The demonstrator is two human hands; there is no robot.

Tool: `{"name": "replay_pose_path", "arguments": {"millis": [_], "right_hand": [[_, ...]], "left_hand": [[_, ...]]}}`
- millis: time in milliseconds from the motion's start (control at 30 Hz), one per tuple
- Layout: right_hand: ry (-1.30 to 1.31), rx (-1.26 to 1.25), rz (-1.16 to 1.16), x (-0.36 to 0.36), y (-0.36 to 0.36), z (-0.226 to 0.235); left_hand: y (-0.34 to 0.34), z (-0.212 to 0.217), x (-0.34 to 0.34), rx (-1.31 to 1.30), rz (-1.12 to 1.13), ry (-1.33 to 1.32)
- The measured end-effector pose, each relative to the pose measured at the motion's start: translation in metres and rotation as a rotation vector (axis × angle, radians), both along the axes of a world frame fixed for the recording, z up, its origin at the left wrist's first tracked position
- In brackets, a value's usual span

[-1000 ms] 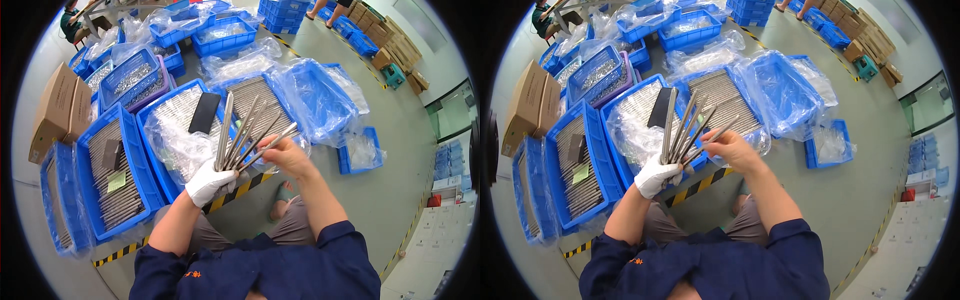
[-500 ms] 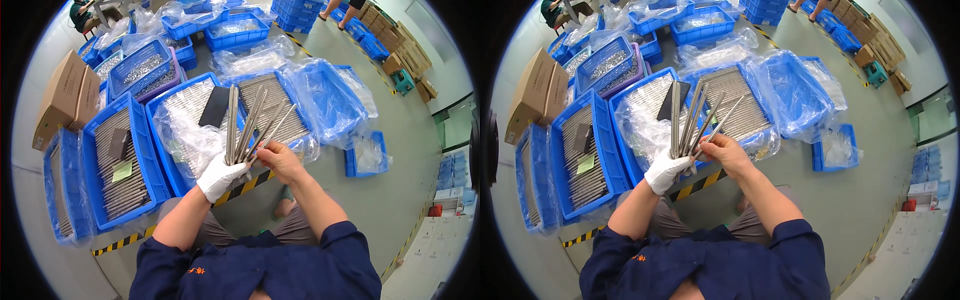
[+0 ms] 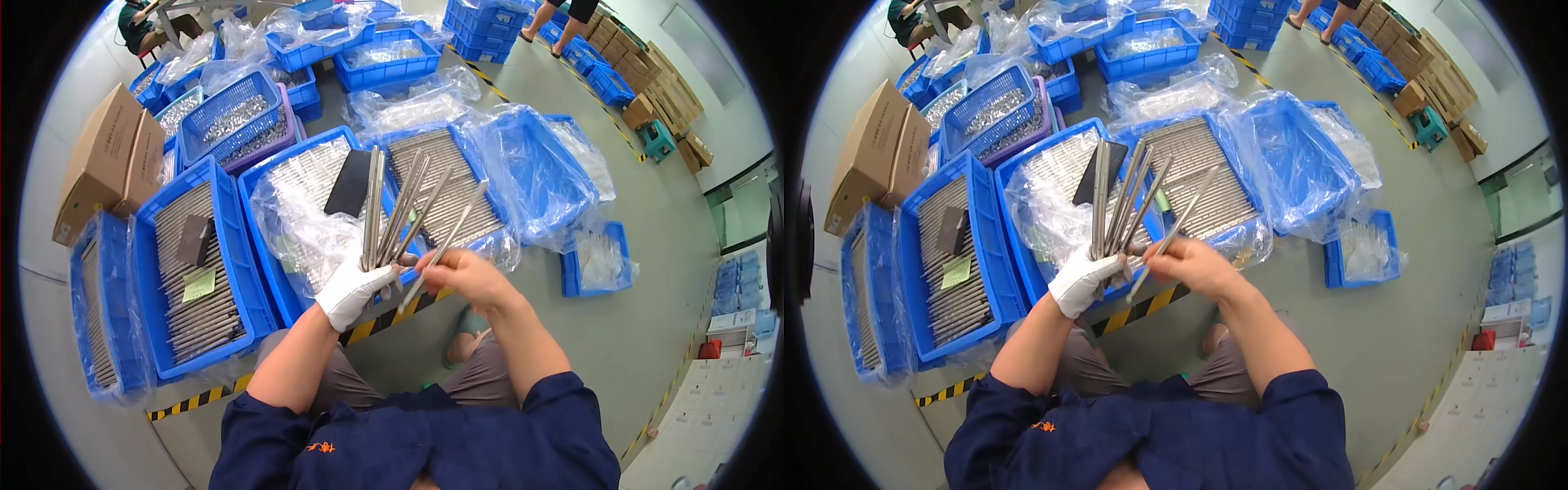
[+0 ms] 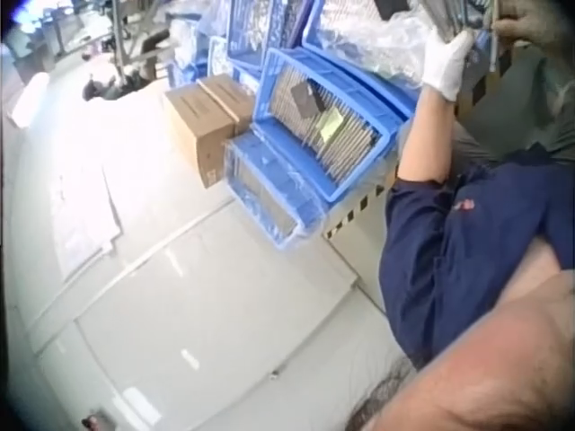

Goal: The recorder is sorting and inspecting thin metal rods from blue plastic crates on the floor of a factory.

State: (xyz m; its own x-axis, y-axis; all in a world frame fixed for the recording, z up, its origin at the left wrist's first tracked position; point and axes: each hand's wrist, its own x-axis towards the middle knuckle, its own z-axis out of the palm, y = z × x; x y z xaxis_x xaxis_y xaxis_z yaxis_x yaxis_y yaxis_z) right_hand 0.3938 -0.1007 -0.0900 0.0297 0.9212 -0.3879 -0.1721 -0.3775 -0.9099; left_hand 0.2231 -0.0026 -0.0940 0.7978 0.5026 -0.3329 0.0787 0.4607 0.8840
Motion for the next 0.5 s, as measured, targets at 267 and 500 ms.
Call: {"name": "replay_pose_path", "arguments": {"millis": [267,500], "right_hand": [[0.394,-0.253,0.377,-0.011,-0.003,-0.024],[-0.052,0.030,0.793,-0.033,-0.013,-0.016]], "left_hand": [[-0.008,0.004,-0.001,-0.271,-0.054,-0.216],[0.024,-0.012,-0.017,-0.033,0.223,-0.071]]}}
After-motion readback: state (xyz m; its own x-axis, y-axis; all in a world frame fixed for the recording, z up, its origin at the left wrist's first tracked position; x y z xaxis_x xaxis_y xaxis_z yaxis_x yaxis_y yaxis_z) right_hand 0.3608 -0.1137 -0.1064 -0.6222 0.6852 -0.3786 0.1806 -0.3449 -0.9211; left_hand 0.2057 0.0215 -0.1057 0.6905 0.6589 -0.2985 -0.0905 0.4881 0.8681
